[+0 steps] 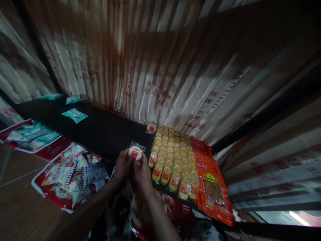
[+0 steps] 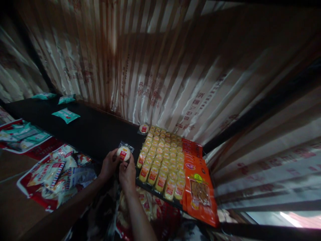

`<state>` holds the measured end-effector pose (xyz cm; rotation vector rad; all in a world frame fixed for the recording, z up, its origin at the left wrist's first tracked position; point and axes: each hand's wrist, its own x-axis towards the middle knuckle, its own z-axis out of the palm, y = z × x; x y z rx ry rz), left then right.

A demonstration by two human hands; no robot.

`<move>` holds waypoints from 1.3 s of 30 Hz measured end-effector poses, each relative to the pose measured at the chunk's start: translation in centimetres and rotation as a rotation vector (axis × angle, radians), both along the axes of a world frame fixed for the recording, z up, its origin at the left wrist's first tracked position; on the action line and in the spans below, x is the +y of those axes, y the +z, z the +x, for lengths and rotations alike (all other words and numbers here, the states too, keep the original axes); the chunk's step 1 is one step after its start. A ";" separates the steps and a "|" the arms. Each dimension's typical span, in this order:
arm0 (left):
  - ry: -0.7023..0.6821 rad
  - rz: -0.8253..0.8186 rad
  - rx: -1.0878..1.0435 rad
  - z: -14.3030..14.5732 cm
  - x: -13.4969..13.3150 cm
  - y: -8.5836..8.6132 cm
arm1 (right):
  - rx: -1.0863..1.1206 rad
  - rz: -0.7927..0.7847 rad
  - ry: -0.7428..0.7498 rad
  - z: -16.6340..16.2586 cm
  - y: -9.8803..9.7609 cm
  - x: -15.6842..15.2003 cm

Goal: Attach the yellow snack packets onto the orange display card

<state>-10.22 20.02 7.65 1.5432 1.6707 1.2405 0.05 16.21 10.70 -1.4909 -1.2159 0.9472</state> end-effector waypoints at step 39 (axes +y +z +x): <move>-0.195 0.015 -0.100 6.3 14.3 -0.6 | -0.206 -0.018 -0.439 2.9 -2.0 18.1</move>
